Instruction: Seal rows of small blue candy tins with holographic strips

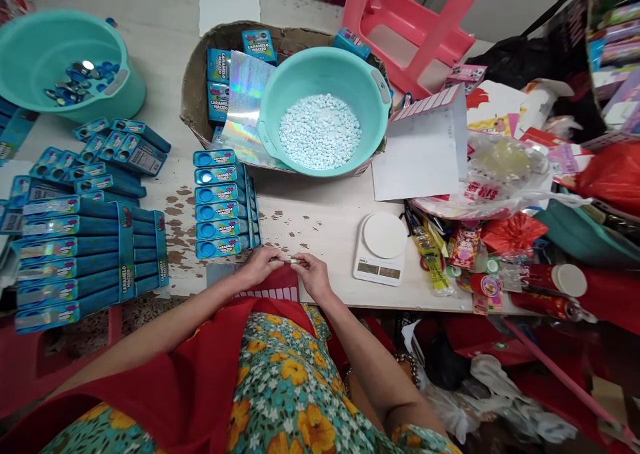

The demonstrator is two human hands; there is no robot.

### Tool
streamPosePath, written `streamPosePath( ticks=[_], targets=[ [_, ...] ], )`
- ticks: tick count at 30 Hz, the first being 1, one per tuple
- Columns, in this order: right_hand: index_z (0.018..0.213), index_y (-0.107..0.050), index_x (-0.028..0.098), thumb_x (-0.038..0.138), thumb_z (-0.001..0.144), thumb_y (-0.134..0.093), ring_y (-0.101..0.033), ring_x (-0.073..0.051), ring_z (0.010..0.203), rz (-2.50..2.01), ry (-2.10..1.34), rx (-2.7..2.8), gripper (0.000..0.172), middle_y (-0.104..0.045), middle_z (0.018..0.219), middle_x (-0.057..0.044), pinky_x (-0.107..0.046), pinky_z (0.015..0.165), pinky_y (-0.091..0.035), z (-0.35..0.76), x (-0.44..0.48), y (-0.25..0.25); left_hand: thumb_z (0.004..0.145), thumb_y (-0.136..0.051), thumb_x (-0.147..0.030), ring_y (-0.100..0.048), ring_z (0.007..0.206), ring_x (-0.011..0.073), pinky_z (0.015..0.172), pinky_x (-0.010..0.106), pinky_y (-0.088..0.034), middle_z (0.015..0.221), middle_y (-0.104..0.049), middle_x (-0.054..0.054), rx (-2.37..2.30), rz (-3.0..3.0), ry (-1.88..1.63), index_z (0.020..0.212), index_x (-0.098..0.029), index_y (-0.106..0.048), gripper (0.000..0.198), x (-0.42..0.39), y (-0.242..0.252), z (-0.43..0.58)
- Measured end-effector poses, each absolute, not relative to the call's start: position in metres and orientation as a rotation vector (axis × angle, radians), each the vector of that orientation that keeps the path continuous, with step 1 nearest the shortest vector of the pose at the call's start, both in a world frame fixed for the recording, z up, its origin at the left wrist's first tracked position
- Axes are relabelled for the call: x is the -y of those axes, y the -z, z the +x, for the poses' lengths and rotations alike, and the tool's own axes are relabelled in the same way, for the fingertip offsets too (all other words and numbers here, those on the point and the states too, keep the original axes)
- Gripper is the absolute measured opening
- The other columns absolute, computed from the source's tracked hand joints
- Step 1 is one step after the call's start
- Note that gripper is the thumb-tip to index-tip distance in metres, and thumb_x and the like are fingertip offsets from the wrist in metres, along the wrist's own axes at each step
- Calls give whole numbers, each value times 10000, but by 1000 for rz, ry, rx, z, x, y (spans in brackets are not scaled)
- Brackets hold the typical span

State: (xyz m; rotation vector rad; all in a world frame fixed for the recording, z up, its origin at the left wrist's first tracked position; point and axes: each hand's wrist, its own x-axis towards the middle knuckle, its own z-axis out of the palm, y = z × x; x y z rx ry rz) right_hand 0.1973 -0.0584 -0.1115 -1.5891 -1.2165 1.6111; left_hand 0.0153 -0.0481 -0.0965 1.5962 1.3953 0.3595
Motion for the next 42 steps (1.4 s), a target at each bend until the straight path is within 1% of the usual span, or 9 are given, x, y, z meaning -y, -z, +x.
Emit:
streamPosePath(
  ticks=[2, 8, 12, 15, 20, 24, 28, 36, 42],
  targets=[
    [837, -694, 196, 331, 654, -694, -558, -149, 664, -1598, -1585, 1315, 227, -642, 751, -22, -282, 654, -466, 199, 55, 113, 779, -536, -216, -581, 771, 162, 696, 239, -403, 799, -683, 21, -1400, 1560, -363, 794, -177, -685, 156, 47, 99, 15],
    [786, -686, 197, 372, 668, -678, -577, -162, 683, -1611, -1605, 1399, 212, -654, 768, -25, -299, 675, -477, 199, 45, 117, 815, -468, -204, -588, 807, 162, 726, 244, -416, 852, -683, 29, -1338, 1454, -395, 874, -158, -665, 211, 43, 100, 11],
    [788, -673, 196, 385, 670, -669, -579, -163, 694, -1627, -1632, 1389, 223, -651, 756, -17, -295, 678, -477, 199, 43, 121, 770, -521, -181, -583, 825, 171, 728, 252, -415, 875, -678, 36, -1369, 1488, -357, 877, -164, -663, 179, 48, 102, 9],
    [794, -665, 187, 387, 678, -658, -573, -162, 669, -1639, -1646, 1385, 231, -643, 729, -17, -292, 661, -471, 200, 42, 125, 733, -545, -143, -574, 822, 175, 719, 257, -410, 846, -669, 37, -1447, 1556, -320, 831, -164, -661, 153, 51, 107, 10],
    [737, -652, 194, 376, 702, -635, -562, -166, 667, -1635, -1601, 1470, 186, -632, 706, -15, -293, 655, -448, 198, 40, 125, 734, -529, -128, -565, 789, 169, 717, 266, -414, 794, -656, 37, -1527, 1525, -310, 724, -157, -651, 127, 52, 114, 14],
    [691, -637, 194, 405, 635, -696, -532, -146, 605, -1617, -1703, 1274, 227, -603, 632, 6, -281, 616, -438, 195, 39, 122, 719, -540, -122, -566, 779, 168, 713, 270, -420, 779, -646, 26, -1565, 1439, -355, 745, -159, -645, 114, 52, 112, 16],
    [684, -640, 183, 424, 567, -749, -532, -139, 610, -1569, -1789, 1133, 289, -612, 636, 6, -278, 623, -443, 196, 38, 121, 714, -544, -110, -568, 794, 164, 715, 259, -425, 801, -645, 17, -1537, 1371, -423, 787, -162, -635, 128, 52, 106, 15],
    [755, -672, 175, 420, 565, -754, -541, -140, 632, -1595, -1875, 1122, 320, -617, 654, 7, -286, 644, -439, 200, 33, 126, 794, -517, -219, -566, 766, 164, 662, 252, -394, 835, -644, 10, -1613, 1412, -260, 822, -190, -631, 120, 65, 100, -5],
    [750, -670, 180, 429, 557, -770, -553, -148, 634, -1567, -1888, 1115, 330, -621, 658, 3, -292, 651, -446, 202, 34, 125, 804, -522, -238, -581, 820, 173, 718, 261, -408, 878, -660, 19, -1650, 1418, -306, 875, -212, -644, 143, 75, 96, -7]
  ],
)
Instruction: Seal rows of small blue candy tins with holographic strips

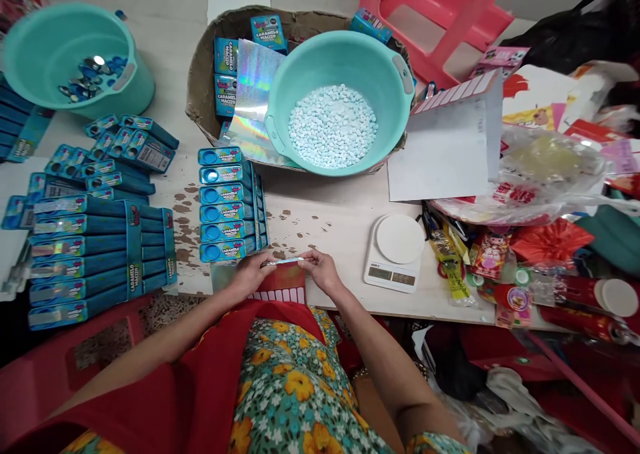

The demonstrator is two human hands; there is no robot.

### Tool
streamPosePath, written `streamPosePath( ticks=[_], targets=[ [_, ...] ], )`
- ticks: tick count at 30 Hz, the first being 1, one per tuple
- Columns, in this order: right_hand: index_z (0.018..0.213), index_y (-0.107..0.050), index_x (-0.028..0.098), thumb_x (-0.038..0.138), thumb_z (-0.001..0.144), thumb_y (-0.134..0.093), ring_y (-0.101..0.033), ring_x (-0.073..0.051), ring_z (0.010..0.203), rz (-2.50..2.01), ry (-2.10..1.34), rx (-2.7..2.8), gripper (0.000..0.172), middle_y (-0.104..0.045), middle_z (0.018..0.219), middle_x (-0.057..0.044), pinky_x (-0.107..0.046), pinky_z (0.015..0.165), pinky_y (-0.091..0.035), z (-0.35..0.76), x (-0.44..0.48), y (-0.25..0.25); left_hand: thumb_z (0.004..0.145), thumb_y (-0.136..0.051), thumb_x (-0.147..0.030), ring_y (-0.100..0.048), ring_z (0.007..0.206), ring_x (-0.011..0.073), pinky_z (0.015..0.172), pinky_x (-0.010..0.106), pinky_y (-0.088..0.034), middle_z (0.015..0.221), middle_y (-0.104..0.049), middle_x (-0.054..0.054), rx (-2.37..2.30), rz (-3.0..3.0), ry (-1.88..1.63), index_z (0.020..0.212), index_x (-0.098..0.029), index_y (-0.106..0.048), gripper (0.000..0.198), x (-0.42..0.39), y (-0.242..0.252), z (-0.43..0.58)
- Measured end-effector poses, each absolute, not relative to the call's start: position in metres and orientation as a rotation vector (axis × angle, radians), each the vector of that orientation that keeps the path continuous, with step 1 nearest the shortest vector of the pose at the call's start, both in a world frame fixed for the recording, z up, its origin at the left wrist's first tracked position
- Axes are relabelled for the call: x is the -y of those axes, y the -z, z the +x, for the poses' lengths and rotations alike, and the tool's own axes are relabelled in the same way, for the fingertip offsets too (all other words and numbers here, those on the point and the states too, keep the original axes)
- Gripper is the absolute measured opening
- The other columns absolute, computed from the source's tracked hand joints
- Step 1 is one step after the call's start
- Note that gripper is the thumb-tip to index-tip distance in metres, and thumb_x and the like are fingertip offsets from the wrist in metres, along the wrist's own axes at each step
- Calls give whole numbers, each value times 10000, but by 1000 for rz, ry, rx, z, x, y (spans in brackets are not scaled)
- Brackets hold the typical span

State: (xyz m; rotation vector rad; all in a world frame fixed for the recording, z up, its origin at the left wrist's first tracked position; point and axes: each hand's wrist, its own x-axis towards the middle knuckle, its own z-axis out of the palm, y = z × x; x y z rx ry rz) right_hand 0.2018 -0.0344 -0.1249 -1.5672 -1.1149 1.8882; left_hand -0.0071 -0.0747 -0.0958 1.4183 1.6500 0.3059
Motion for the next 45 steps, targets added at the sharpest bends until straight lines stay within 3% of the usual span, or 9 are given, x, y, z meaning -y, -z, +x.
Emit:
streamPosePath(
  ticks=[7, 13, 17, 22, 28, 32, 35, 39, 45],
  targets=[
    [717, -646, 184, 429, 572, -767, -537, -137, 611, -1551, -1877, 1137, 310, -608, 642, 6, -272, 608, -436, 202, 36, 125, 789, -550, -239, -579, 817, 180, 722, 269, -413, 864, -656, 16, -1723, 1432, -311, 835, -211, -630, 96, 79, 99, -7],
    [787, -660, 167, 431, 558, -761, -538, -134, 619, -1568, -1971, 1047, 364, -627, 665, -3, -267, 599, -424, 201, 34, 121, 814, -520, -219, -559, 961, 178, 831, 266, -405, 1023, -644, 26, -1489, 1591, -438, 1025, -225, -615, 232, 72, 100, 1],
    [789, -652, 157, 418, 537, -769, -514, -117, 590, -1576, -1988, 985, 381, -617, 654, 3, -254, 572, -403, 201, 34, 121, 823, -510, -267, -564, 819, 169, 725, 253, -392, 863, -661, 33, -1477, 1560, -384, 842, -178, -657, 173, 59, 104, 13],
    [710, -651, 169, 458, 591, -715, -485, -112, 570, -1604, -1897, 1189, 319, -596, 614, 23, -256, 567, -387, 203, 35, 128, 856, -418, -325, -466, 613, 133, 573, 244, -303, 611, -557, 2, -1477, 1538, -244, 601, -160, -562, 336, 52, 109, 16],
    [624, -601, 183, 485, 630, -678, -467, -112, 550, -1605, -1859, 1279, 313, -551, 557, 39, -258, 570, -397, 203, 34, 134, 860, -373, -313, -452, 610, 138, 572, 248, -293, 623, -539, 2, -1474, 1526, -212, 623, -165, -538, 324, 53, 113, 16],
    [769, -595, 192, 537, 700, -607, -517, -122, 583, -1614, -1858, 1164, 353, -586, 634, 22, -267, 594, -433, 205, 39, 129, 857, -377, -302, -487, 654, 153, 598, 252, -310, 682, -574, 16, -1517, 1511, -206, 678, -172, -573, 295, 53, 116, 18],
    [864, -596, 187, 513, 644, -679, -557, -129, 626, -1607, -1963, 1021, 402, -625, 701, 8, -273, 624, -451, 211, 57, 123, 860, -374, -307, -488, 656, 155, 593, 253, -305, 677, -569, 17, -1535, 1518, -195, 688, -172, -568, 292, 54, 117, 18],
    [744, -591, 181, 427, 523, -777, -547, -127, 606, -1571, -2065, 992, 380, -623, 657, 22, -259, 600, -434, 215, 94, 120, 869, -363, -323, -463, 635, 145, 593, 253, -301, 659, -544, 5, -1517, 1569, -236, 683, -173, -538, 296, 60, 114, 18],
    [675, -564, 178, 485, 595, -713, -489, -108, 548, -1503, -1953, 893, 350, -575, 581, 44, -232, 543, -381, 210, 122, 107, 881, -358, -359, -437, 641, 127, 601, 241, -316, 655, -496, -12, -1378, 1579, -334, 694, -171, -495, 298, 65, 93, 12]
  ],
)
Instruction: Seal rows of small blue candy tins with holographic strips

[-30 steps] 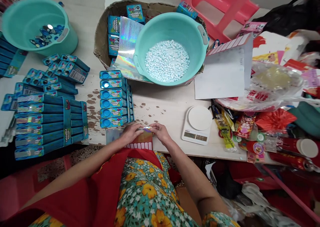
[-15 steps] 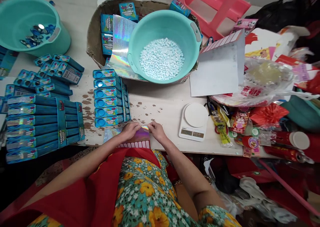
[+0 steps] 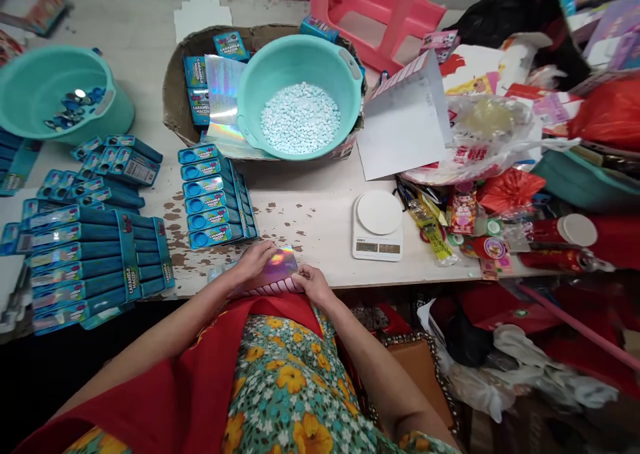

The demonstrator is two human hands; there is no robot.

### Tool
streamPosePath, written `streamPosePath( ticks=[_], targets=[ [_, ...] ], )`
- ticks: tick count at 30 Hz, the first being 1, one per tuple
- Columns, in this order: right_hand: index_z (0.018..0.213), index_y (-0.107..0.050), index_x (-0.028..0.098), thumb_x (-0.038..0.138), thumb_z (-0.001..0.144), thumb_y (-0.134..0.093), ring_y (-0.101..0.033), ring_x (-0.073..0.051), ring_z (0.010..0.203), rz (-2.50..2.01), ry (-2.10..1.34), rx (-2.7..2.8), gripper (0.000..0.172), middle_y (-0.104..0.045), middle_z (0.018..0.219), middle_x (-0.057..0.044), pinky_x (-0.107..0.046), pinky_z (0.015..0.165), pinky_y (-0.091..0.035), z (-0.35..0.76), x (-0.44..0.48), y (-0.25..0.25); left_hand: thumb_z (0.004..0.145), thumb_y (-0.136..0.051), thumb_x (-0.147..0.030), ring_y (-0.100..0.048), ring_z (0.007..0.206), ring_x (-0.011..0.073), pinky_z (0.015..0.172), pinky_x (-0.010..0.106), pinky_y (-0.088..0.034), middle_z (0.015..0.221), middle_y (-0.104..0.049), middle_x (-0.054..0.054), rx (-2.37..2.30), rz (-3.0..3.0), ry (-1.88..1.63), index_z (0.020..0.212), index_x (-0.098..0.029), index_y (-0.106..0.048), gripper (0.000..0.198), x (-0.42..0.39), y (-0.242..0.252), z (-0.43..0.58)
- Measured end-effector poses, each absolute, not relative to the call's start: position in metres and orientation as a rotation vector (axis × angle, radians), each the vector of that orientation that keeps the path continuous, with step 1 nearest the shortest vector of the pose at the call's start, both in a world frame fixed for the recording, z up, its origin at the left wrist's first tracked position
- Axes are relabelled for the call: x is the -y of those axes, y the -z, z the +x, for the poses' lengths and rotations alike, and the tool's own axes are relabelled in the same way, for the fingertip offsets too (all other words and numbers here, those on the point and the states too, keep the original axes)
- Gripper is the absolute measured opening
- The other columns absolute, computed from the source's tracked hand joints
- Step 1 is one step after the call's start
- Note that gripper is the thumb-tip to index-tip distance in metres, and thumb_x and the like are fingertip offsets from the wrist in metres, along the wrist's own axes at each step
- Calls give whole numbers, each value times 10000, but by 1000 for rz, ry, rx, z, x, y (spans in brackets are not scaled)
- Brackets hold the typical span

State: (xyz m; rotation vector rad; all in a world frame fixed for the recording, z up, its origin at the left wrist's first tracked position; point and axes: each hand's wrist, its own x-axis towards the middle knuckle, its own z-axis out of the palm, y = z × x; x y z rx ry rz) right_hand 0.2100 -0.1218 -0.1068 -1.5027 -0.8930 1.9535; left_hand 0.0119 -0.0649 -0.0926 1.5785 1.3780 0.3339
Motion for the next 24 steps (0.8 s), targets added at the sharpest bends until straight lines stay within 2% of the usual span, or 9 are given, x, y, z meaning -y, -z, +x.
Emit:
streamPosePath(
  ticks=[8, 11, 14, 16, 19, 22, 24],
  targets=[
    [831, -634, 168, 467, 756, -593, -531, -129, 641, -1402, -1768, 1047, 311, -613, 711, 9, -254, 619, -424, 208, 110, 56, 775, -543, -431, -370, 548, 84, 518, 202, -269, 592, -442, -45, -1239, 1034, -670, 690, -147, -522, 296, 70, 57, 4],
    [965, -634, 184, 436, 794, -567, -566, -193, 884, -1567, -1292, 1324, 312, -634, 933, -47, -335, 800, -456, 200, 118, 36, 746, -609, -402, -370, 527, 68, 506, 187, -269, 575, -445, -53, -1170, 844, -845, 679, -142, -521, 282, 84, 45, 1],
    [1201, -534, 200, 403, 799, -597, -428, -239, 1192, -1707, -638, 1450, 455, -506, 1244, -105, -430, 1023, -335, 187, 141, 15, 745, -630, -376, -411, 535, 66, 519, 178, -313, 589, -487, -45, -1077, 725, -1024, 683, -142, -523, 264, 98, 31, 0],
    [1306, -437, 191, 402, 816, -587, -356, -244, 1271, -1727, -530, 1465, 554, -417, 1343, -126, -448, 1073, -282, 176, 162, 4, 755, -624, -367, -445, 555, 71, 543, 178, -351, 609, -516, -34, -1024, 670, -1135, 695, -143, -525, 252, 106, 21, 5],
    [1341, -400, 174, 411, 845, -549, -394, -244, 1259, -1685, -750, 1481, 569, -430, 1354, -129, -419, 1055, -328, 160, 189, -6, 754, -629, -351, -471, 587, 73, 580, 176, -389, 640, -524, -31, -962, 570, -1248, 718, -150, -514, 234, 120, 11, 25],
    [1214, -527, 178, 382, 894, -474, -546, -213, 1070, -1608, -957, 1506, 383, -594, 1158, -90, -343, 929, -433, 155, 202, -13, 755, -621, -348, -488, 628, 72, 629, 179, -416, 686, -518, -37, -944, 471, -1300, 742, -163, -492, 226, 140, 12, 51],
    [1095, -592, 175, 348, 916, -429, -585, -191, 934, -1620, -973, 1572, 297, -644, 1021, -67, -306, 839, -455, 161, 204, -21, 779, -583, -372, -505, 660, 84, 662, 197, -431, 711, -520, -30, -986, 487, -1306, 753, -169, -484, 227, 154, 16, 61]
  ],
)
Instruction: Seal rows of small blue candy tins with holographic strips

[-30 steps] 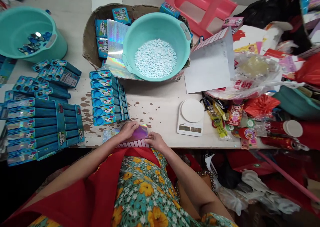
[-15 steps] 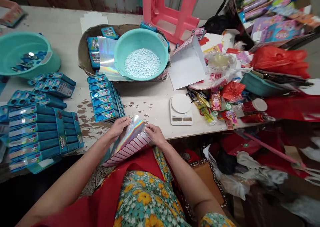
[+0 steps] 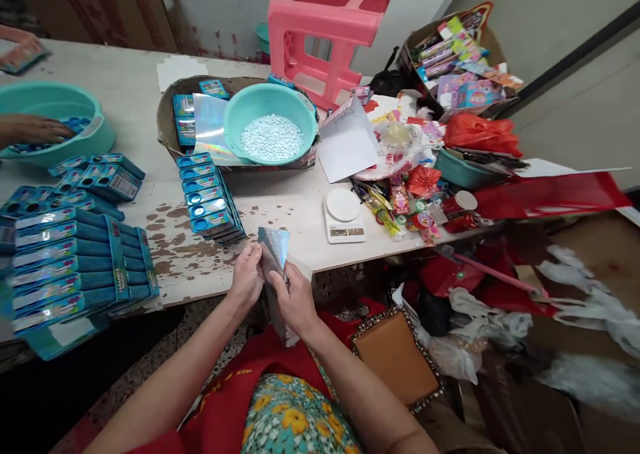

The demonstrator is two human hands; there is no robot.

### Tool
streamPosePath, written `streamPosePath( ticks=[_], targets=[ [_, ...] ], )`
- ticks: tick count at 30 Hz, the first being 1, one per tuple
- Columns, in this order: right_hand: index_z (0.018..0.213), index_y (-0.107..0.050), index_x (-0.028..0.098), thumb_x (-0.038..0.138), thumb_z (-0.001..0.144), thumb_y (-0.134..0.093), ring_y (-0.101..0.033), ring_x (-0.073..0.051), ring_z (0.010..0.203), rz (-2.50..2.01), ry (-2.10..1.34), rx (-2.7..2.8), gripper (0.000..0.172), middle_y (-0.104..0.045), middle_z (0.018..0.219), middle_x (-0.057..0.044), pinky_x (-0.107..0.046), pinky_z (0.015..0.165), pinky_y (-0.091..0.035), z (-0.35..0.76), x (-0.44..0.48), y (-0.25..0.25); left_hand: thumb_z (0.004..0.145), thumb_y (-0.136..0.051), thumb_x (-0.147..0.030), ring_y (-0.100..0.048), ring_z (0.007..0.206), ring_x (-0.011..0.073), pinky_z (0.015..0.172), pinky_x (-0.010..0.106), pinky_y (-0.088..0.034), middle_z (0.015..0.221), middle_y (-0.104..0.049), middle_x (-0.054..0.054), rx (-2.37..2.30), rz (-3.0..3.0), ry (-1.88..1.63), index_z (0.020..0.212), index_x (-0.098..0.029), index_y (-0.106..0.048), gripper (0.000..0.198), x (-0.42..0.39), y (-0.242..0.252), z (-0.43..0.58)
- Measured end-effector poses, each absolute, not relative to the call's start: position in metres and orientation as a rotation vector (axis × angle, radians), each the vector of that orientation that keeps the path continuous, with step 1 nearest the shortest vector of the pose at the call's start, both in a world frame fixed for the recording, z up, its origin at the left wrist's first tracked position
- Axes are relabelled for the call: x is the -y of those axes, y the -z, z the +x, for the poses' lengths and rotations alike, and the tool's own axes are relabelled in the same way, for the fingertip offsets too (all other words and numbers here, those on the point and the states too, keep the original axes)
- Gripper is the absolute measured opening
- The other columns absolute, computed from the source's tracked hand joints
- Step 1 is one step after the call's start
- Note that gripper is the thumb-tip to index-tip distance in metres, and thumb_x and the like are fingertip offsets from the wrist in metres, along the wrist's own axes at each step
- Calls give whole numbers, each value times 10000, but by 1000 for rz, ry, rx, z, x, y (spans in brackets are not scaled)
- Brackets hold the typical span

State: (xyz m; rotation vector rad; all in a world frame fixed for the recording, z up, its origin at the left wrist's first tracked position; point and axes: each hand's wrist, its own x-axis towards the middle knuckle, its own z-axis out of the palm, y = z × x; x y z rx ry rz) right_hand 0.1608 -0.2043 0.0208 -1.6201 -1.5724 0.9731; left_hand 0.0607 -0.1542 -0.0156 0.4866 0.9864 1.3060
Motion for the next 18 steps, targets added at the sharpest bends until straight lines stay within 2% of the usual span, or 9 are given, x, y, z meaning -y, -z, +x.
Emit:
streamPosePath(
  ticks=[3, 5, 7, 9, 11, 14, 18],
  targets=[
    [1031, -615, 165, 318, 929, -393, -585, -186, 868, -1633, -982, 1742, 289, -658, 964, -66, -295, 796, -447, 180, 205, -41, 792, -569, -369, -543, 803, 121, 753, 245, -448, 882, -561, 12, -1178, 758, -1283, 922, -183, -508, 235, 169, 11, 55],
    [1093, -597, 180, 305, 941, -364, -580, -185, 912, -1537, -1072, 1875, 304, -654, 1029, -62, -299, 829, -434, 193, 205, -59, 775, -605, -345, -522, 995, 161, 859, 295, -429, 1120, -528, 60, -1319, 1106, -1279, 1131, -212, -466, 405, 171, -4, 41],
    [1166, -563, 206, 295, 951, -343, -567, -181, 971, -1402, -1181, 2000, 321, -638, 1102, -47, -301, 870, -414, 204, 205, -77, 747, -646, -342, -456, 1133, 201, 953, 347, -373, 1245, -477, 78, -1314, 1540, -1190, 1226, -237, -441, 531, 167, -27, 27],
    [1139, -579, 205, 303, 953, -337, -574, -174, 934, -1312, -1276, 2108, 320, -654, 1053, -35, -290, 850, -412, 210, 203, -90, 758, -638, -345, -474, 1110, 212, 973, 358, -344, 1160, -554, 61, -1123, 1936, -932, 1131, -239, -549, 398, 159, -50, 16],
    [1000, -631, 184, 331, 946, -356, -583, -159, 809, -1317, -1341, 2191, 316, -676, 899, -22, -262, 763, -421, 214, 200, -92, 814, -569, -332, -550, 939, 181, 887, 311, -390, 946, -632, 35, -957, 2122, -650, 929, -219, -639, 176, 154, -62, 8],
    [836, -652, 175, 349, 867, -519, -573, -145, 690, -1529, -1272, 2199, 222, -676, 760, -10, -232, 648, -397, 224, 194, -77, 875, -462, -323, -565, 742, 143, 698, 238, -414, 780, -645, 21, -1088, 2078, -535, 771, -192, -648, 250, 156, -53, -4],
    [792, -665, 188, 269, 775, -619, -587, -142, 673, -1734, -1194, 2071, 95, -690, 735, -4, -222, 626, -382, 244, 185, -33, 877, -452, -368, -586, 722, 142, 660, 223, -411, 777, -668, 8, -1469, 1859, -626, 775, -202, -652, 280, 176, -11, -32]
  ],
)
